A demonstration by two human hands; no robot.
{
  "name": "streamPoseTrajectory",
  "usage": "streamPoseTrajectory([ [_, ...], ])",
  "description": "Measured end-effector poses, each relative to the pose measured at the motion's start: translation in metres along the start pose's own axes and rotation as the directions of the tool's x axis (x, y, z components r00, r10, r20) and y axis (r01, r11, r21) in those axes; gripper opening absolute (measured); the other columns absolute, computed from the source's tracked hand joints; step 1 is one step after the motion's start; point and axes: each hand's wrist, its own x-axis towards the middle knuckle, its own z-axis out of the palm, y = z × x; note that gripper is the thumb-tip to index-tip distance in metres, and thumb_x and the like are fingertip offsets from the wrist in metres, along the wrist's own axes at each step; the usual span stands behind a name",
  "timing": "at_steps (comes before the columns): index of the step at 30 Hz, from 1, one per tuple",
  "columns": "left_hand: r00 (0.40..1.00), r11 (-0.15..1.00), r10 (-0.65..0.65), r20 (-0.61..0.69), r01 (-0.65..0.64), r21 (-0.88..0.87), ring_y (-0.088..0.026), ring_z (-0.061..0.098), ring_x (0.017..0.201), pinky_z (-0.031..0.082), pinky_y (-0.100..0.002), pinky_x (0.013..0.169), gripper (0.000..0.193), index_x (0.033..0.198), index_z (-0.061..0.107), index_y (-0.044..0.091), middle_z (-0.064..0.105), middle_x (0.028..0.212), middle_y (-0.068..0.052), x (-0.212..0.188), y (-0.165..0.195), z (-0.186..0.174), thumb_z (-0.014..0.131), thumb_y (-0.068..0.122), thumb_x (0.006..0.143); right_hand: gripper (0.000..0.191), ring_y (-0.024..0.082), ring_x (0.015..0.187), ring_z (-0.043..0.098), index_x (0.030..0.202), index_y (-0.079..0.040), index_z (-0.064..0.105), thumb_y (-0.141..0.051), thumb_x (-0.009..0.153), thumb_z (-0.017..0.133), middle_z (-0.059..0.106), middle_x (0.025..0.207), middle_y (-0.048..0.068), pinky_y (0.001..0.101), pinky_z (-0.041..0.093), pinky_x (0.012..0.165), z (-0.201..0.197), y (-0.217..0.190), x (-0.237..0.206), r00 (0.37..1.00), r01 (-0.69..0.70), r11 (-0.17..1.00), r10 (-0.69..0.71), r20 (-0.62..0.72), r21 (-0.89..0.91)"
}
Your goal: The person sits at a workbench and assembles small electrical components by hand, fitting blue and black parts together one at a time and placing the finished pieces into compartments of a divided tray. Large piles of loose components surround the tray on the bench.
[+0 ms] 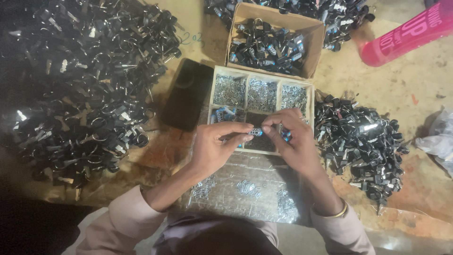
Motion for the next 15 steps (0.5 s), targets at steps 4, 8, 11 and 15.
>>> streamPoseTrajectory([
  [4, 0.999, 0.999, -0.038, 0.007, 0.038, 0.024, -0.014, 0.079, 0.094, 0.064, -0.026, 0.076, 0.019, 0.107, 0.079, 0.003, 0.081, 0.109, -0.009, -0.0004, 0.0025, -0.0002, 0.08, 0.005, 0.088, 0.013, 0.022, 0.096, 0.064, 0.103, -0.003, 0.072, -0.003, 0.091, 0.075, 0.071, 0.103, 0.006, 0.0325, 0.05, 0.083, 0.001, -0.0058, -0.0034, 0.999, -0.028, 0.993, 0.024, 0.043, 0.112],
  [8, 0.998, 0.997, -0.069, 0.001, 0.069, -0.026, -0.014, 0.079, 0.096, 0.064, -0.025, 0.08, 0.022, 0.108, 0.077, 0.001, 0.081, 0.106, -0.009, -0.0007, 0.0034, 0.0008, 0.08, 0.006, 0.087, 0.014, 0.025, 0.102, 0.066, 0.106, -0.003, 0.072, -0.004, 0.092, 0.074, 0.071, 0.105, 0.009, 0.0341, 0.052, 0.088, 0.0006, -0.0087, -0.0042, 0.998, 0.041, 0.999, -0.042, 0.044, 0.03],
  [11, 0.999, 0.999, -0.048, -0.002, 0.048, -0.013, -0.014, 0.079, 0.096, 0.064, -0.026, 0.081, 0.019, 0.106, 0.077, 0.001, 0.081, 0.106, -0.009, 0.0, 0.0027, 0.0008, 0.08, 0.006, 0.087, 0.015, 0.025, 0.1, 0.068, 0.107, -0.003, 0.072, -0.005, 0.092, 0.075, 0.071, 0.105, 0.01, 0.0341, 0.053, 0.085, 0.0012, -0.0094, -0.0036, 0.998, 0.034, 0.999, -0.034, 0.057, 0.003],
  [15, 1.0, 0.999, -0.027, 0.005, 0.027, 0.033, -0.014, 0.079, 0.094, 0.064, -0.025, 0.079, 0.018, 0.104, 0.078, 0.002, 0.081, 0.105, -0.008, -0.0008, 0.003, -0.0004, 0.081, 0.007, 0.087, 0.015, 0.026, 0.1, 0.069, 0.107, -0.003, 0.071, -0.005, 0.092, 0.074, 0.071, 0.105, 0.01, 0.0346, 0.055, 0.085, 0.0024, -0.0104, -0.0036, 0.997, 0.043, 0.999, -0.044, 0.057, 0.008],
])
